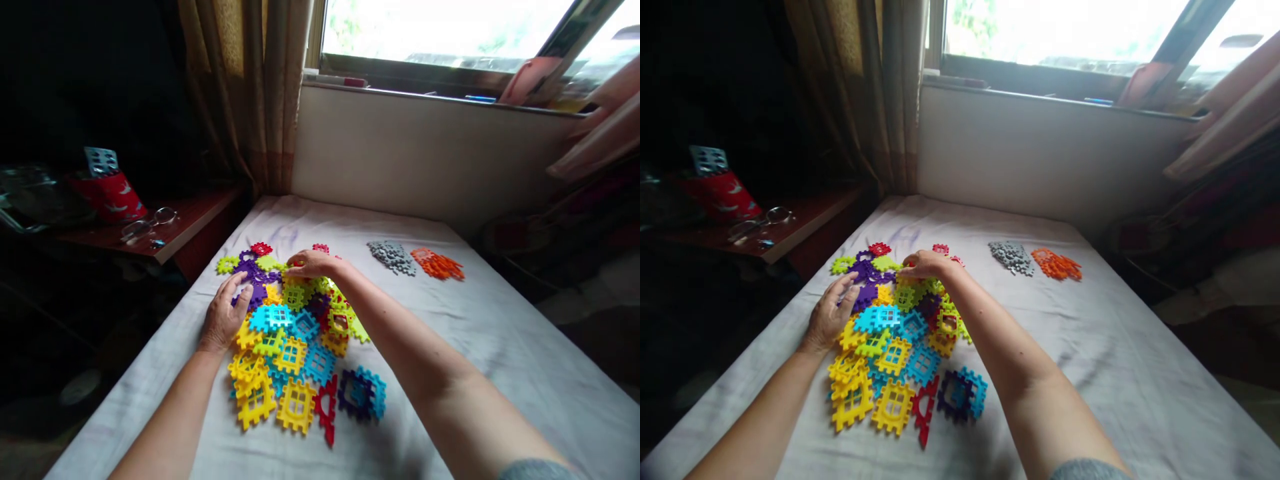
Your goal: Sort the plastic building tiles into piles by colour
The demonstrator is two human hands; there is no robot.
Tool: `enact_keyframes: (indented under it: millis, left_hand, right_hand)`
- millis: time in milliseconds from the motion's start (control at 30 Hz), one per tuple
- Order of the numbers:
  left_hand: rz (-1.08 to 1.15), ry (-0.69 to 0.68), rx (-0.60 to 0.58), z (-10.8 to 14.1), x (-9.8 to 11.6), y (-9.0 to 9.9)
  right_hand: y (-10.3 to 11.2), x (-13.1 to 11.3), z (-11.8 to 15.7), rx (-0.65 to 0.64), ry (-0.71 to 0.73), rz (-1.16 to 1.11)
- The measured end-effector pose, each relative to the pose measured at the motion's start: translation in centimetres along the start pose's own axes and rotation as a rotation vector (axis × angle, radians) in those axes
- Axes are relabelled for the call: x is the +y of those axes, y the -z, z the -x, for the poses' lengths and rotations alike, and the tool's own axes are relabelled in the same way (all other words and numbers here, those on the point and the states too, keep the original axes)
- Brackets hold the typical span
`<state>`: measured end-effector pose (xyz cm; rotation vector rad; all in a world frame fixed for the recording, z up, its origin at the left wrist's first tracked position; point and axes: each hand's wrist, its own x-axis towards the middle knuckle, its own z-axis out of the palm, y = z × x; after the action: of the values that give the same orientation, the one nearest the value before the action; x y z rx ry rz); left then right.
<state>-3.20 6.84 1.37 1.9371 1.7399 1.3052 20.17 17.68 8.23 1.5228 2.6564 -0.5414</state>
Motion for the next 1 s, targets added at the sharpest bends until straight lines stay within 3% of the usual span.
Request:
enact_keyframes:
  millis: [100,233,300,367,433,567,633,733,833,1000]
  left_hand:
    - [0.000,0.008,-0.020,-0.1,-0.1,-0.1]
    - [0.013,-0.031,-0.020,-0.1,0.0,-0.3]
    - [0.020,-0.058,-0.018,0.0,0.2,-0.4]
    - [0.023,-0.083,-0.019,0.1,0.5,-0.7]
    - [0.018,-0.099,-0.027,0.0,0.5,-0.8]
    - [-0.055,-0.095,-0.024,-1.6,-0.4,-0.5]
    - [-0.090,-0.083,-0.002,-3.1,-1.2,0.0]
    - [-0.174,-0.002,0.018,-5.4,-2.3,0.6]
    - [-0.284,0.117,-0.066,-7.0,-2.9,0.2]
    - [-0.254,0.072,-0.245,-6.8,-1.7,-2.1]
  right_hand:
    - [0.1,-0.8,5.1,0.070,0.013,0.012]
    - [-1.8,-2.7,13.5,0.500,0.013,0.003]
    - [-3.8,-3.9,17.1,0.636,0.055,-0.048]
    - [-5.9,-4.7,19.7,0.566,0.172,-0.040]
    - [-7.6,-4.7,21.1,0.548,0.200,-0.034]
    - [-10.0,-2.3,23.0,0.900,-0.109,-0.113]
    - [-11.1,-0.5,24.2,0.994,-0.232,-0.087]
    - [-12.8,1.9,26.2,0.976,-0.301,-0.031]
    - [-13.7,3.1,27.5,0.955,-0.334,-0.040]
    - [-13.7,3.0,27.5,0.866,-0.354,-0.046]
